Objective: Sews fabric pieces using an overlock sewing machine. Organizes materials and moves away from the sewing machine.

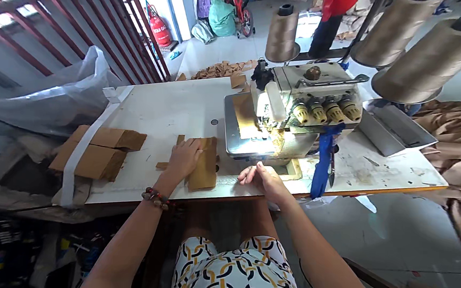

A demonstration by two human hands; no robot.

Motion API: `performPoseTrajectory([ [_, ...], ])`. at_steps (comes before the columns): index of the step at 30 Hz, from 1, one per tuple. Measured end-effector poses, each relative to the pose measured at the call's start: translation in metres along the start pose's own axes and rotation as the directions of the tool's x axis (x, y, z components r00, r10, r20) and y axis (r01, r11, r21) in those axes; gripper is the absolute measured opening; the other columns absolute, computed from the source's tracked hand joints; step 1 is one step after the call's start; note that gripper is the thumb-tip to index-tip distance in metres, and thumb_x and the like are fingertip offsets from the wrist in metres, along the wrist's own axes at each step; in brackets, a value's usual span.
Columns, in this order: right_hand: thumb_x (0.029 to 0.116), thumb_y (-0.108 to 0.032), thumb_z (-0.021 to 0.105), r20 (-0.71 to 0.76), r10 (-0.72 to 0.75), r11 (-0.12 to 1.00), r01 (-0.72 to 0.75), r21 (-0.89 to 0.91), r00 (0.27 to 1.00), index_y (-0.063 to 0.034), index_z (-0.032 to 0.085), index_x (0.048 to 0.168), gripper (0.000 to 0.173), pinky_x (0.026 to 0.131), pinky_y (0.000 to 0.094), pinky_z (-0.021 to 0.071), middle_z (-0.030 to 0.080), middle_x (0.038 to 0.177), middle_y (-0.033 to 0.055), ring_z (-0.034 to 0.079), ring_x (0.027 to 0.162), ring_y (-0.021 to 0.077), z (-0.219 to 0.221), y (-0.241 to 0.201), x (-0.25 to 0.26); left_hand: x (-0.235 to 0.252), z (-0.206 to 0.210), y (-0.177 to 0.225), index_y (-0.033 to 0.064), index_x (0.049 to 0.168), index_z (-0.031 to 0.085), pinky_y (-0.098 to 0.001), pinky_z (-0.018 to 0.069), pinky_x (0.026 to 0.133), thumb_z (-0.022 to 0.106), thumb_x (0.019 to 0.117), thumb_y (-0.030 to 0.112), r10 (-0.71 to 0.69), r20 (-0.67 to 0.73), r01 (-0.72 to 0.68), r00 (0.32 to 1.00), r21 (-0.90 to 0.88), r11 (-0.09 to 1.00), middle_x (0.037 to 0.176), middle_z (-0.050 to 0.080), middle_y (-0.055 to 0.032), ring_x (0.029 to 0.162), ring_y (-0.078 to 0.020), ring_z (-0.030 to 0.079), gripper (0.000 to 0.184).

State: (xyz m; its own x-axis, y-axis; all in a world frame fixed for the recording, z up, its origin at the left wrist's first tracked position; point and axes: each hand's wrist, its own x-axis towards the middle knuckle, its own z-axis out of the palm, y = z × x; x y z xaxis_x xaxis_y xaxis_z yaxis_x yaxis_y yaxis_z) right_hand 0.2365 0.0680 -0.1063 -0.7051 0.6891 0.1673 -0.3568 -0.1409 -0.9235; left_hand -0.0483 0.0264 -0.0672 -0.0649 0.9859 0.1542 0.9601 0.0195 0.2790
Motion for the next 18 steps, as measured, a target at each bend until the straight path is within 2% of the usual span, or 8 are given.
performPoseTrajectory([
  [5,0.1086,-0.019,0.029,-0.086,0.078,0.992,-0.087,-0.096,0.993,0.0014,0.064,0.113,0.041,0.085,0.0291,0.0596,0.072,0.104,0.0048,0.071,0.089,0.0105,0.012,-0.011,-0.002,-0.001,0.01,0.007,-0.0002,0.102,0.067,-0.0613,0.0454,0.089,0.054,0.1015,0.014,0.122,-0.328,-0.175,0.937,-0.137,0.975,0.109,0.062,-0.0215,0.106,-0.041,0.06,0.019],
  [7,0.1067,-0.04,0.037,-0.058,0.062,0.97,-0.074,-0.23,0.996,0.0067,0.054,0.134,0.056,0.099,0.031,0.0549,0.065,0.127,0.012,0.067,0.11,0.0126,0.016,-0.011,-0.002,-0.004,0.001,0.035,-0.0007,0.099,0.066,-0.059,0.0448,0.096,0.054,0.0991,0.014,0.178,-0.409,-0.267,0.895,-0.172,0.948,0.112,0.063,-0.0201,0.109,-0.038,0.06,0.019],
  [9,0.0943,-0.077,0.037,-0.019,0.033,0.955,-0.037,-0.294,0.999,0.0086,0.043,0.145,0.1,0.114,0.034,0.0438,0.055,0.144,0.0156,0.054,0.132,0.0142,0.019,-0.008,-0.003,-0.007,-0.005,0.068,-0.0011,0.096,0.066,-0.0576,0.0429,0.104,0.052,0.0974,0.013,0.279,-0.431,-0.379,0.858,-0.165,0.911,0.117,0.066,-0.0194,0.115,-0.0354,0.061,0.02],
  [10,0.0907,-0.083,0.035,-0.028,0.031,0.96,-0.037,-0.278,0.999,0.0098,0.038,0.148,0.109,0.116,0.0321,0.0413,0.053,0.147,0.0152,0.051,0.135,0.0123,0.023,-0.008,-0.005,-0.007,-0.005,0.083,-0.0001,0.095,0.065,-0.0573,0.0412,0.107,0.052,0.0969,0.013,0.341,-0.424,-0.431,0.839,-0.137,0.892,0.118,0.068,-0.0181,0.117,-0.0334,0.063,0.019],
  [12,0.0997,-0.065,0.042,-0.103,0.062,0.985,-0.077,-0.153,0.993,0.0086,0.04,0.144,0.086,0.106,0.0259,0.0478,0.06,0.133,0.0079,0.057,0.123,0.0049,0.03,-0.012,-0.011,-0.006,0.0,0.107,0.0019,0.094,0.067,-0.0604,0.0376,0.112,0.053,0.0962,0.012,0.424,-0.417,-0.495,0.804,-0.076,0.865,0.112,0.072,-0.0143,0.112,-0.029,0.068,0.017],
  [14,0.1045,-0.025,0.046,-0.219,0.135,0.991,-0.135,0.013,0.966,0.0029,0.054,0.124,0.035,0.089,0.0281,0.0583,0.07,0.103,0.0024,0.069,0.096,0.0061,0.035,-0.018,-0.016,-0.004,0.004,0.121,0.0023,0.098,0.071,-0.0678,0.0353,0.111,0.056,0.0972,0.012,0.452,-0.389,-0.504,0.803,-0.038,0.863,0.104,0.073,-0.0116,0.105,-0.0286,0.071,0.018],
  [15,0.1037,-0.016,0.044,-0.242,0.162,0.987,-0.152,0.057,0.957,0.0001,0.057,0.115,0.024,0.083,0.0302,0.0608,0.073,0.093,0.0015,0.072,0.087,0.0083,0.035,-0.02,-0.019,-0.004,0.003,0.125,0.004,0.101,0.073,-0.0709,0.0336,0.11,0.057,0.0987,0.014,0.456,-0.368,-0.497,0.811,-0.021,0.867,0.102,0.074,-0.0096,0.103,-0.0285,0.071,0.019],
  [18,0.1043,-0.013,0.038,-0.206,0.188,0.98,-0.169,0.108,0.96,-0.0013,0.059,0.108,0.024,0.079,0.0345,0.0631,0.074,0.086,0.0039,0.074,0.081,0.0143,0.028,-0.025,-0.026,-0.006,0.0,0.137,0.0109,0.118,0.075,-0.0775,0.0273,0.11,0.056,0.1024,0.023,0.464,-0.285,-0.479,0.839,0.018,0.877,0.108,0.075,-0.0059,0.108,-0.0288,0.071,0.028],
])
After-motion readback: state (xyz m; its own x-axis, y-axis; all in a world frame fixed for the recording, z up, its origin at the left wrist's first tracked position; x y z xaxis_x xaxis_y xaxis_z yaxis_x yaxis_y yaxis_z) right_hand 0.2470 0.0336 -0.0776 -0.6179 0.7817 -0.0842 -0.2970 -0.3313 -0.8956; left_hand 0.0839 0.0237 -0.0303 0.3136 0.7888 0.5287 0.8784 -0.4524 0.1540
